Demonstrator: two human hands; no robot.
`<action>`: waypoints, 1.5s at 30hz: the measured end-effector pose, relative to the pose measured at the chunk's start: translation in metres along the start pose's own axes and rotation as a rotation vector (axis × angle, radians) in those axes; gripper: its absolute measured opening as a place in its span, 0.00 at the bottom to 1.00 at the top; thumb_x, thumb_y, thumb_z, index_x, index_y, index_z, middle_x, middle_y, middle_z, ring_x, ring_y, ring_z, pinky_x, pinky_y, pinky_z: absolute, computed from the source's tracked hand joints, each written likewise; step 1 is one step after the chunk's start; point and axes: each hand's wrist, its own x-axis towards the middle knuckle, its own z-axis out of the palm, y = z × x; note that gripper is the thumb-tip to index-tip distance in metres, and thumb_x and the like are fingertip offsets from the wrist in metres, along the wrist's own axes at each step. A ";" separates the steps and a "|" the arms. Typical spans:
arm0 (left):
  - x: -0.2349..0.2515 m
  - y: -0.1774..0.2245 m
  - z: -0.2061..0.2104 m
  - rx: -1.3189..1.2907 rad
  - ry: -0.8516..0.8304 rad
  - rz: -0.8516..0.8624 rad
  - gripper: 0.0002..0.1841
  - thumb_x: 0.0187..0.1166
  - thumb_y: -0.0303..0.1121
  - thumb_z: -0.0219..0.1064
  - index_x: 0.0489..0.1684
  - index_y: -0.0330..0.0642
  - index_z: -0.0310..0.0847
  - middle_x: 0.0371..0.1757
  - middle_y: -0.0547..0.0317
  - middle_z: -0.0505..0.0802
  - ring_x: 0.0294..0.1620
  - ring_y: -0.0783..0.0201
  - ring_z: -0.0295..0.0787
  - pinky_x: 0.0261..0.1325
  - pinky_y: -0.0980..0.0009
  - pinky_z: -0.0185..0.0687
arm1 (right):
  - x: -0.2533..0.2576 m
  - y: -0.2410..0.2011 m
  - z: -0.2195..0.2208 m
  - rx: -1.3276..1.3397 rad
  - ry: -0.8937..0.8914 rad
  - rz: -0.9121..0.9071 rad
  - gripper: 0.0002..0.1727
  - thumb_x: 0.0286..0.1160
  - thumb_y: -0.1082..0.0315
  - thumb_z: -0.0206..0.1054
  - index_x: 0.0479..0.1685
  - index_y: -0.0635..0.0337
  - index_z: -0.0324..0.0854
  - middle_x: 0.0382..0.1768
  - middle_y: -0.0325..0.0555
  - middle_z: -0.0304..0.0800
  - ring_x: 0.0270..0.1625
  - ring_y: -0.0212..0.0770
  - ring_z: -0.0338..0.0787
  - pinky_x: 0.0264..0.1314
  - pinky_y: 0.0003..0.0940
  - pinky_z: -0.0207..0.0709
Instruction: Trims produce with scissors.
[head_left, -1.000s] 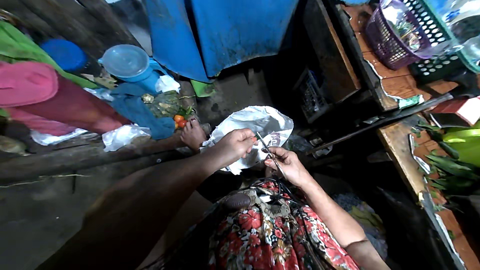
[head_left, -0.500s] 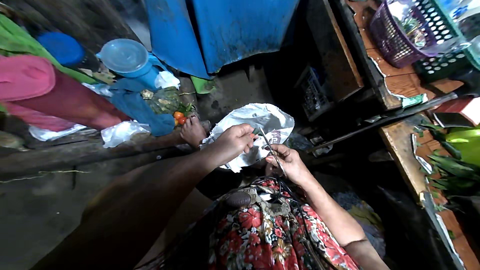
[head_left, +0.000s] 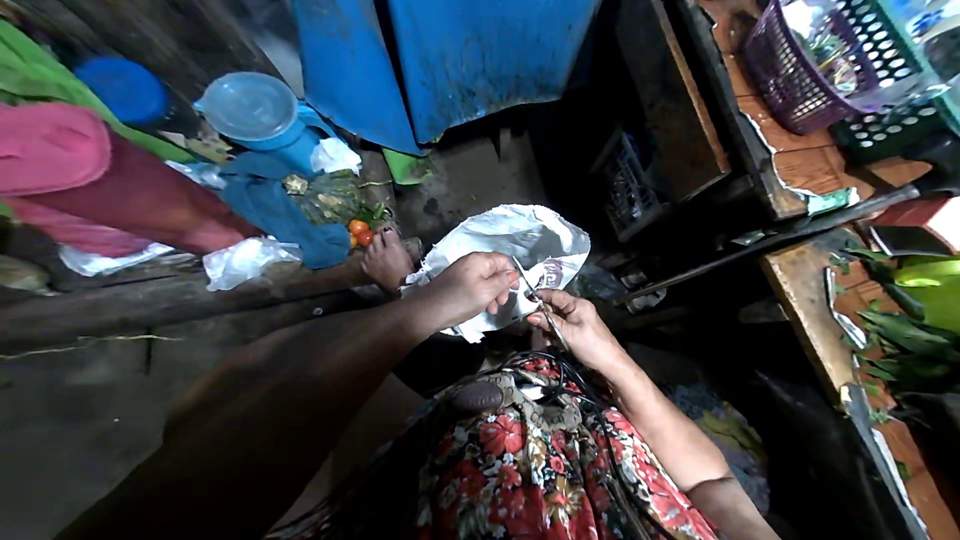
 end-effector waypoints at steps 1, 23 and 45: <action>0.000 0.000 0.000 0.003 -0.001 -0.002 0.15 0.93 0.33 0.54 0.42 0.34 0.84 0.26 0.56 0.87 0.24 0.67 0.83 0.32 0.73 0.81 | 0.000 0.001 0.000 0.006 0.007 -0.003 0.18 0.81 0.61 0.70 0.60 0.66 0.84 0.33 0.38 0.90 0.28 0.26 0.86 0.32 0.22 0.82; 0.001 0.005 0.001 0.070 -0.007 0.003 0.14 0.93 0.34 0.55 0.43 0.35 0.84 0.27 0.55 0.87 0.25 0.65 0.83 0.34 0.69 0.82 | 0.001 0.001 0.005 0.054 0.040 -0.069 0.17 0.79 0.65 0.72 0.58 0.69 0.83 0.33 0.38 0.91 0.32 0.27 0.89 0.40 0.24 0.86; 0.011 0.017 0.007 0.161 -0.006 -0.023 0.09 0.89 0.31 0.60 0.51 0.35 0.83 0.37 0.53 0.91 0.36 0.63 0.89 0.47 0.62 0.87 | -0.002 0.005 -0.002 0.081 0.171 -0.051 0.18 0.79 0.62 0.72 0.60 0.64 0.86 0.31 0.41 0.92 0.26 0.31 0.87 0.32 0.28 0.85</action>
